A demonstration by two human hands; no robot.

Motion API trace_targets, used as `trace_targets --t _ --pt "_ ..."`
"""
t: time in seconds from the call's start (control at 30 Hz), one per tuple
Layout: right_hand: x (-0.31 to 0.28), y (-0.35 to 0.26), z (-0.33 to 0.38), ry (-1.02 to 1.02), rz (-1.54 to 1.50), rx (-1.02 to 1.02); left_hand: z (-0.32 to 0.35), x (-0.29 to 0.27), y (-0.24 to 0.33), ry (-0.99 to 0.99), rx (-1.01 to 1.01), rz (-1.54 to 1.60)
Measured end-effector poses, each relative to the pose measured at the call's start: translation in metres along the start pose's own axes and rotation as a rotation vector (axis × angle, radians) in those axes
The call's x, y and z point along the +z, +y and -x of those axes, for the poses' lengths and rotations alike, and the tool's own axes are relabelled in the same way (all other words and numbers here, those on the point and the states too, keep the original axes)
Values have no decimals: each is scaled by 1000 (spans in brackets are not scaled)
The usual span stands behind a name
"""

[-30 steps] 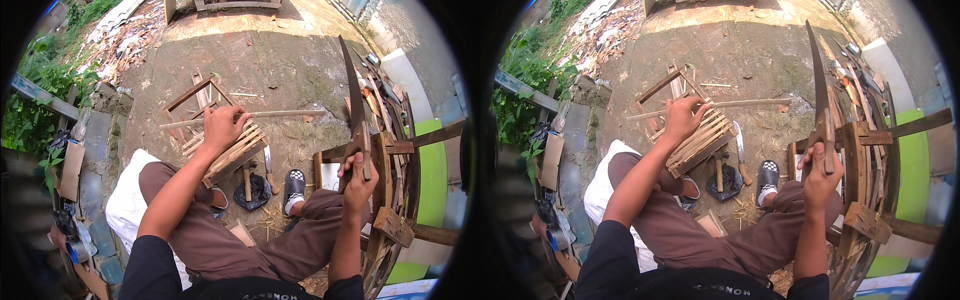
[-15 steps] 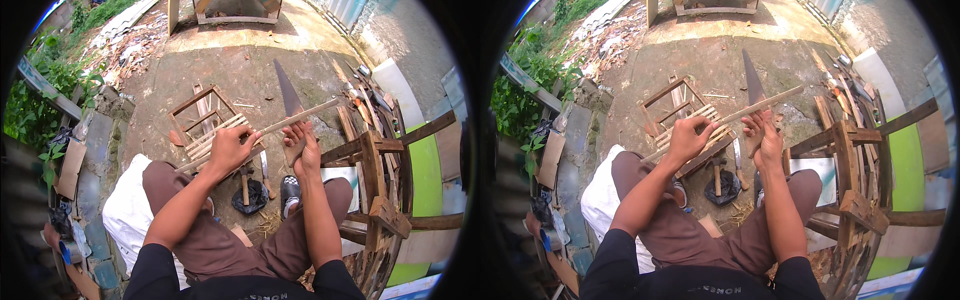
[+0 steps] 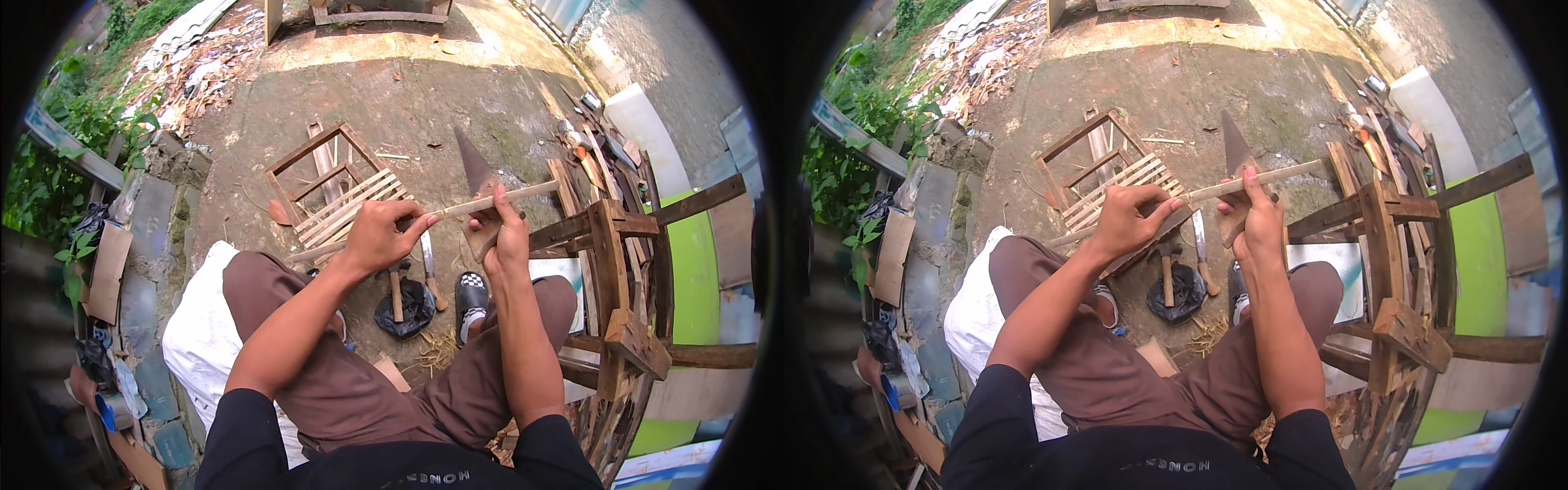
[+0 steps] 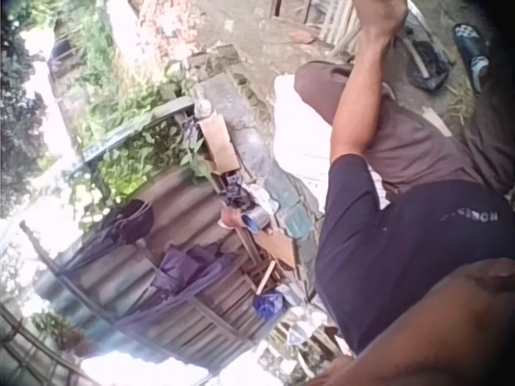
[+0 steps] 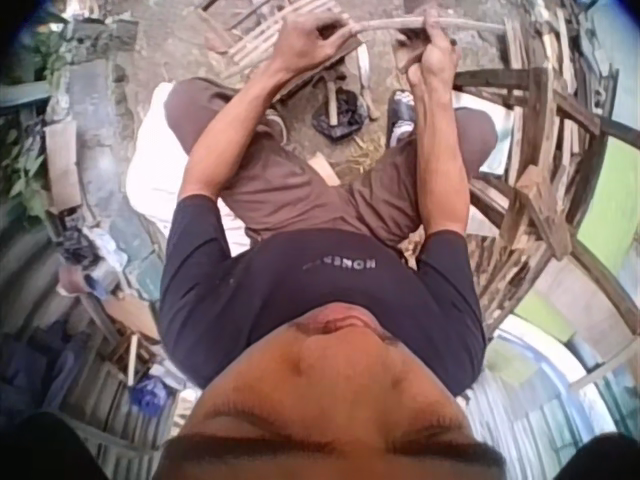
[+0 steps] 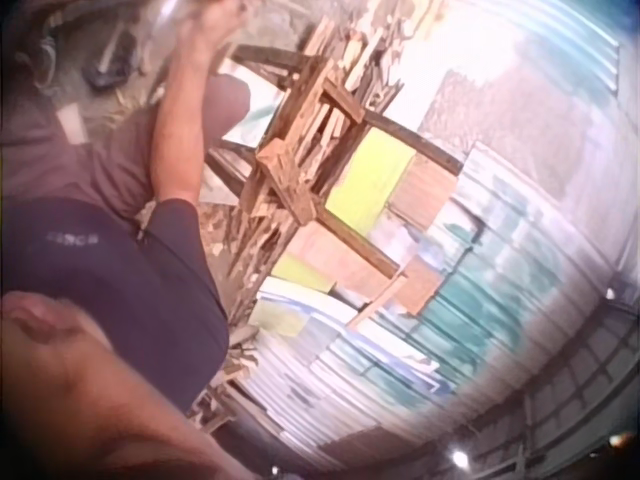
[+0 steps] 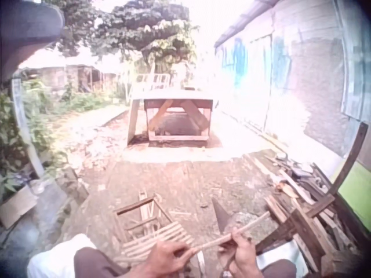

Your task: The person sits on the ground and assembles a small wooden frame by cutting thin wooden slats with a hand saw and nailing them into place with a hammer. The person repeatedly measures, cuts, and fastens slats to form a slatted panel.

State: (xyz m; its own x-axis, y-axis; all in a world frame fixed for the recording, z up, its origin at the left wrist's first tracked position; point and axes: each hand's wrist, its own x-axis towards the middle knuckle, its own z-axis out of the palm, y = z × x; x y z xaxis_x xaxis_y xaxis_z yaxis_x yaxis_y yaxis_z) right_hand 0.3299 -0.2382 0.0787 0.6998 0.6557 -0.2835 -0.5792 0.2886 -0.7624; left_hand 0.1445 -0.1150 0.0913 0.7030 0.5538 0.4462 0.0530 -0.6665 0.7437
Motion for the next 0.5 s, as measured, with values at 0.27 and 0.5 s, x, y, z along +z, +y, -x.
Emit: trace_targets --t 0.27,0.5 --pt "4 -3 5 85 52 -41 -6 10 -2 -62 -44 -29" --pt "12 -8 27 89 618 -578 -15 25 0 -146 -178 -223"
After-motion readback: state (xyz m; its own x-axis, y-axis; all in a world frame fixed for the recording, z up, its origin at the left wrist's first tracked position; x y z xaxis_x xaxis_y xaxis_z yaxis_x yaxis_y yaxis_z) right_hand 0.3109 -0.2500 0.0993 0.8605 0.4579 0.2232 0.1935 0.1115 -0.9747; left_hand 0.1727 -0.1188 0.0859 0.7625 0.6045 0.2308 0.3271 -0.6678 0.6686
